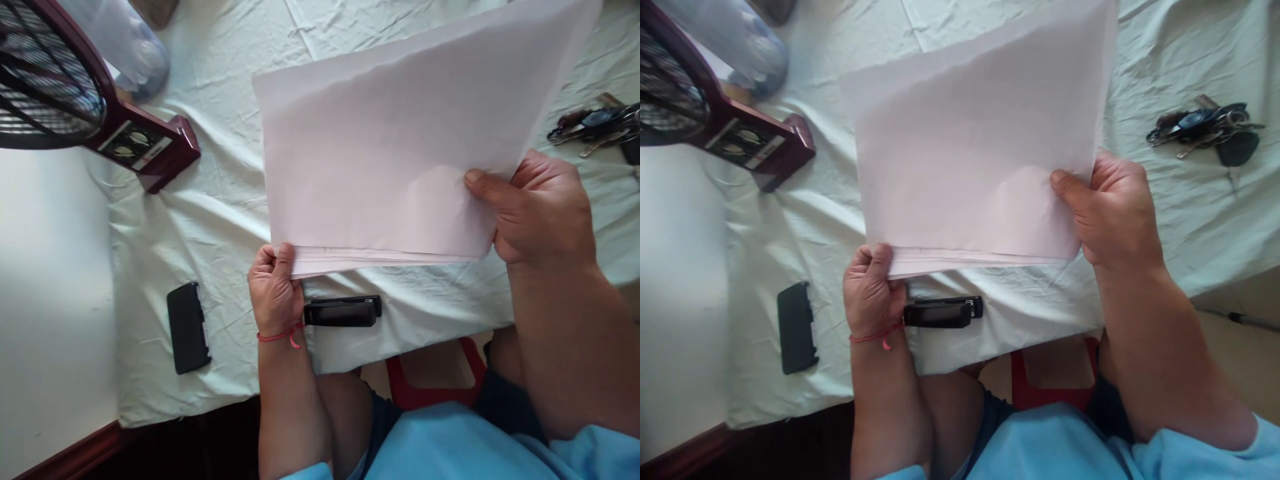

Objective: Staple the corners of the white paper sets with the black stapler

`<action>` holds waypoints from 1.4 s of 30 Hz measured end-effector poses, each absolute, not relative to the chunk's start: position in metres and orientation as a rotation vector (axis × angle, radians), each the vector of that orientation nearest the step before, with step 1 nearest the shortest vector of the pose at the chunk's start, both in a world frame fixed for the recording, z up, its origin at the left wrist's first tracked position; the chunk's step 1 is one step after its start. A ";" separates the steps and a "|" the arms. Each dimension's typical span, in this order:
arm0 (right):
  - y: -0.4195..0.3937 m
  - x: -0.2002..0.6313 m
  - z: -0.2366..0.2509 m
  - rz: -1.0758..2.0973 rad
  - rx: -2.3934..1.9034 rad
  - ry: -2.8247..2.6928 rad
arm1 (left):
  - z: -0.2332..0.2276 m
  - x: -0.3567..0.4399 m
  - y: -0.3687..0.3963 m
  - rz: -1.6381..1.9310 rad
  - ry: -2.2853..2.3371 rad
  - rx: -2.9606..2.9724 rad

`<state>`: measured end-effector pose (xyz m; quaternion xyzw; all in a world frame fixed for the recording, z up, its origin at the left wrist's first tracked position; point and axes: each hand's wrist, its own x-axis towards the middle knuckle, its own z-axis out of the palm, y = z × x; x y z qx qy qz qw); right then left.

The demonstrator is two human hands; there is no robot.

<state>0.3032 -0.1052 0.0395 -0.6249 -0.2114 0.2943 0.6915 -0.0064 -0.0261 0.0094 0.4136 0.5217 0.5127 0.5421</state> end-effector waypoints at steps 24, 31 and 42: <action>-0.112 0.308 0.037 0.778 -1.329 -0.502 | 0.009 -0.010 -0.025 1.281 1.344 0.981; -0.111 0.308 0.037 0.798 -1.306 -0.521 | 0.003 -0.010 -0.022 1.254 1.263 0.941; -0.117 0.318 0.033 0.493 -1.243 -0.918 | 0.002 -0.016 -0.015 1.364 1.072 1.091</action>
